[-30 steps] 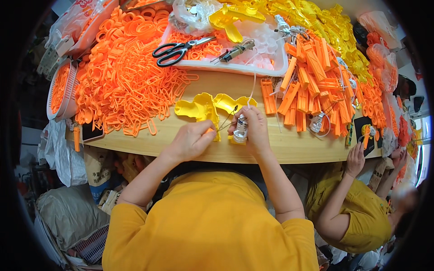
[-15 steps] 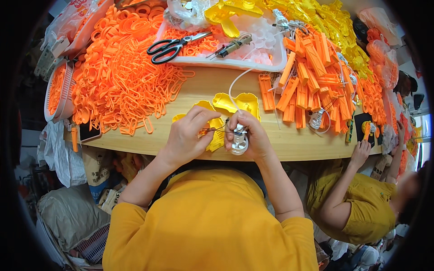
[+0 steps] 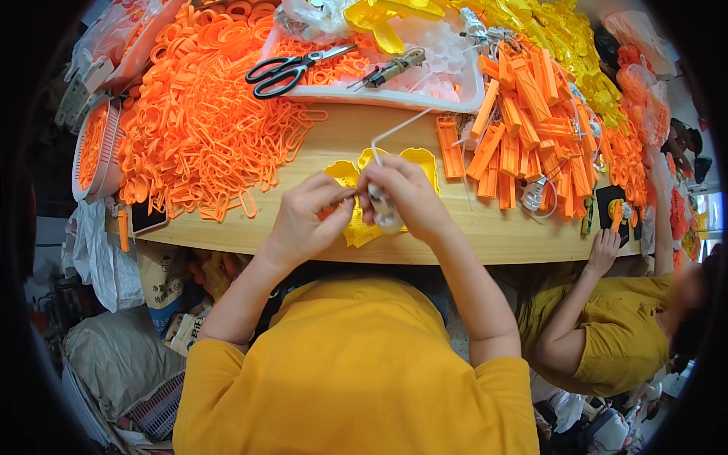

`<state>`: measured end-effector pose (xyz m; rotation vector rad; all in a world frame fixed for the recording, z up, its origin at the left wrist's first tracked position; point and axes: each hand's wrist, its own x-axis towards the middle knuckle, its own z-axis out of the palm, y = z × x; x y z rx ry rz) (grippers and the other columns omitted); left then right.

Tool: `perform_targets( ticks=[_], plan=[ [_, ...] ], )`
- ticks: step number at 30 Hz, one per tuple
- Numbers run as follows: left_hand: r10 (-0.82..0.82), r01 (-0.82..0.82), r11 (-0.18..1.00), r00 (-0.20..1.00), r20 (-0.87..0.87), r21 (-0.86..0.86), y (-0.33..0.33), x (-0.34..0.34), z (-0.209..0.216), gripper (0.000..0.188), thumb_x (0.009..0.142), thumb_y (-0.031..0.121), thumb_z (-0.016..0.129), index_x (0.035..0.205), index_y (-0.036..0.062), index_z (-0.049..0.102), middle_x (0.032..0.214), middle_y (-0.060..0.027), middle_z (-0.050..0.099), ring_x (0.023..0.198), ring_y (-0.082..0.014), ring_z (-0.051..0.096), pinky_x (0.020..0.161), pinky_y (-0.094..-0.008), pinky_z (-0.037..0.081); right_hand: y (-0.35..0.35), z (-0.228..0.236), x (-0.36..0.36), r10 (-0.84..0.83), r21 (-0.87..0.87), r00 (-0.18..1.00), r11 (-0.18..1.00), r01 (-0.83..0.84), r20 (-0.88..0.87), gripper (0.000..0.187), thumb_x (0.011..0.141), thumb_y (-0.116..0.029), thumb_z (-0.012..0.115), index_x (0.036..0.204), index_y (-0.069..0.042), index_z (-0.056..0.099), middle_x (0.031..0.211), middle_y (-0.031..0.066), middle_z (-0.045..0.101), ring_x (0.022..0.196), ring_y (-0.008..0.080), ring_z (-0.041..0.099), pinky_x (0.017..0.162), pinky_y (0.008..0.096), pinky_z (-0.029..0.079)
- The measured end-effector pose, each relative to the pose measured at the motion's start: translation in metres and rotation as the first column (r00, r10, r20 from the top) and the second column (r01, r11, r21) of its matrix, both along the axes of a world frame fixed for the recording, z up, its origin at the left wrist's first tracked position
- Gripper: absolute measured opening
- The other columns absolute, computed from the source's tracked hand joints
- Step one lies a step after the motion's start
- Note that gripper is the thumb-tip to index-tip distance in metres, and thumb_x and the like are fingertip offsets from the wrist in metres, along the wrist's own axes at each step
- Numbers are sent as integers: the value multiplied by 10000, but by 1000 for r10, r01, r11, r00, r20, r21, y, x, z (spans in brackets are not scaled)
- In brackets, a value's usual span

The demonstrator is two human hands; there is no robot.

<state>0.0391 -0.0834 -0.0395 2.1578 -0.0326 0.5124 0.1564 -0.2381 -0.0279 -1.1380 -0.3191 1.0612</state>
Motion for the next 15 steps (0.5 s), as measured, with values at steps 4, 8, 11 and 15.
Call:
perform_targets(
  ticks=[4,8,11,15],
  plan=[
    [121,-123,992,990,72,23,11,8,15,139,811,66,688,935,1,689,807,-109,622,639,-257,624,584,-345,499,37,25,20,-47,87,897,996,9,440,220,971,-200,559,962,14,608,726,42,585,659,126,607,597,250,512],
    [210,-207,978,973,95,-34,23,6,14,130,818,59,706,922,-13,674,799,-124,651,675,-239,657,603,-323,509,58,50,8,41,23,601,995,-99,799,223,979,-149,570,1067,45,633,803,9,629,740,62,601,652,221,504],
    [192,-214,941,975,-109,-263,17,-1,8,127,833,49,691,932,-26,663,803,-110,692,717,-161,677,637,-302,523,57,34,3,107,-45,608,992,-117,787,262,981,-190,573,1080,40,649,836,17,653,743,54,603,646,215,495],
    [63,-215,896,929,-366,-389,16,-6,-12,118,821,48,687,905,-35,674,815,-86,702,725,-112,660,669,-285,532,41,9,-1,172,-183,751,981,-70,638,301,971,-239,600,1144,5,627,858,26,643,784,50,591,657,221,483]
  ],
)
